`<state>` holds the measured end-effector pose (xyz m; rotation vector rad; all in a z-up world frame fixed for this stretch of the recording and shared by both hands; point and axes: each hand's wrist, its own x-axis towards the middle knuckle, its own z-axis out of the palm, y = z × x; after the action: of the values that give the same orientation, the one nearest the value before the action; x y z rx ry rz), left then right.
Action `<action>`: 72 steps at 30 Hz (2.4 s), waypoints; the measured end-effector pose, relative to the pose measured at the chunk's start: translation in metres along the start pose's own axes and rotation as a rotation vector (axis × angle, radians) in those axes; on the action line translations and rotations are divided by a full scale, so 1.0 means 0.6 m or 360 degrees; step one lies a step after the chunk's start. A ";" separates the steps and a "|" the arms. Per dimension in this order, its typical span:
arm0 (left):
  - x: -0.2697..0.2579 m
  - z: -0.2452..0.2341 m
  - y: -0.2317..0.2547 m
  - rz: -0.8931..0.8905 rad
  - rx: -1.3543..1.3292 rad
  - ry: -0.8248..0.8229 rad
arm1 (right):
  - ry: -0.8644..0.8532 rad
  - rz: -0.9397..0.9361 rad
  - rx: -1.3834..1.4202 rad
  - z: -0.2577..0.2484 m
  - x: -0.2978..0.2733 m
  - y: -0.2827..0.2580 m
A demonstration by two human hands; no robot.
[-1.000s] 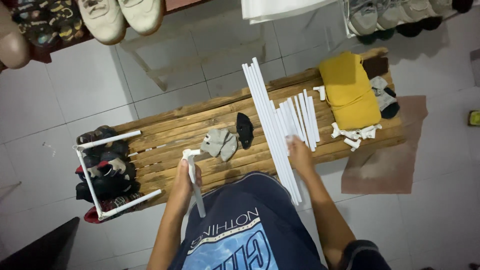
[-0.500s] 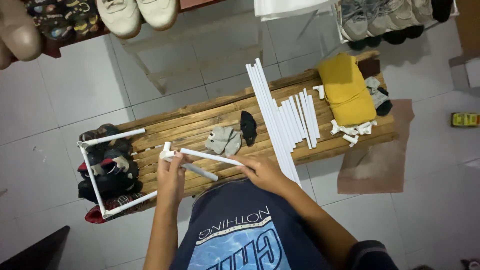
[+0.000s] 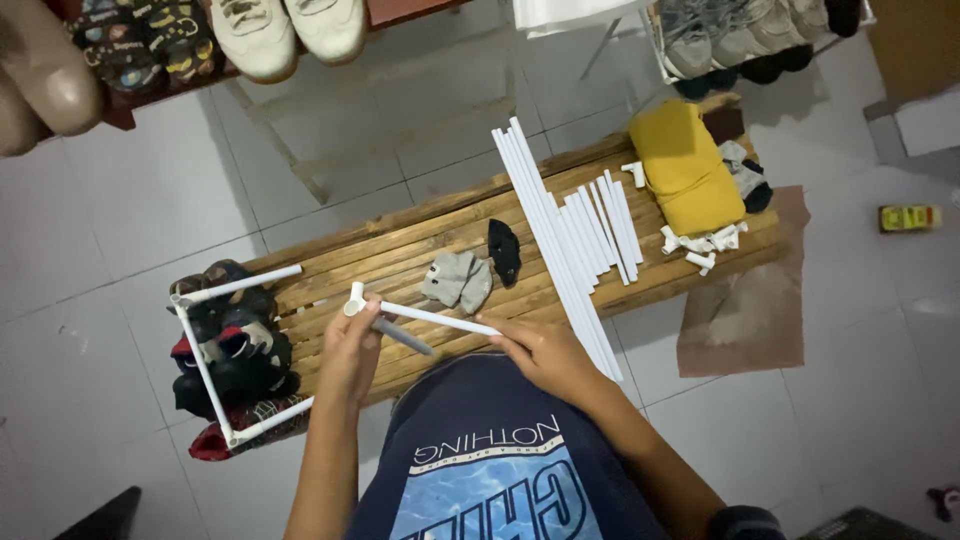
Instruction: Assembling a modular plastic shoe rack by connecting PVC pipes and joints
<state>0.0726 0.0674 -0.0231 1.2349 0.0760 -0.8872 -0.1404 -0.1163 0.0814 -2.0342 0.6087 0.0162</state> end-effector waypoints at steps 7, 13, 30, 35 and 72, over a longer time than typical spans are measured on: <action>0.025 -0.036 -0.015 -0.0008 0.0149 -0.0205 | 0.0033 0.0072 -0.0092 -0.009 -0.021 -0.050; -0.050 0.053 0.114 0.0008 0.0583 -0.0206 | 0.0097 0.0230 -0.0292 -0.008 -0.029 -0.072; -0.032 0.040 0.158 0.0016 0.0762 -0.0462 | 0.0209 0.0139 -0.0416 0.002 -0.031 -0.100; -0.033 0.039 0.170 0.0048 0.0786 -0.0504 | 0.0175 0.0262 -0.0215 -0.004 -0.038 -0.111; 0.020 0.041 0.159 0.0279 0.1008 -0.0359 | 0.0082 0.0422 0.0374 -0.005 -0.029 -0.076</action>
<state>0.1301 0.0452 0.0549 1.6819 -0.5231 -0.9209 -0.1373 -0.0932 0.1243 -1.7216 0.8683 0.0471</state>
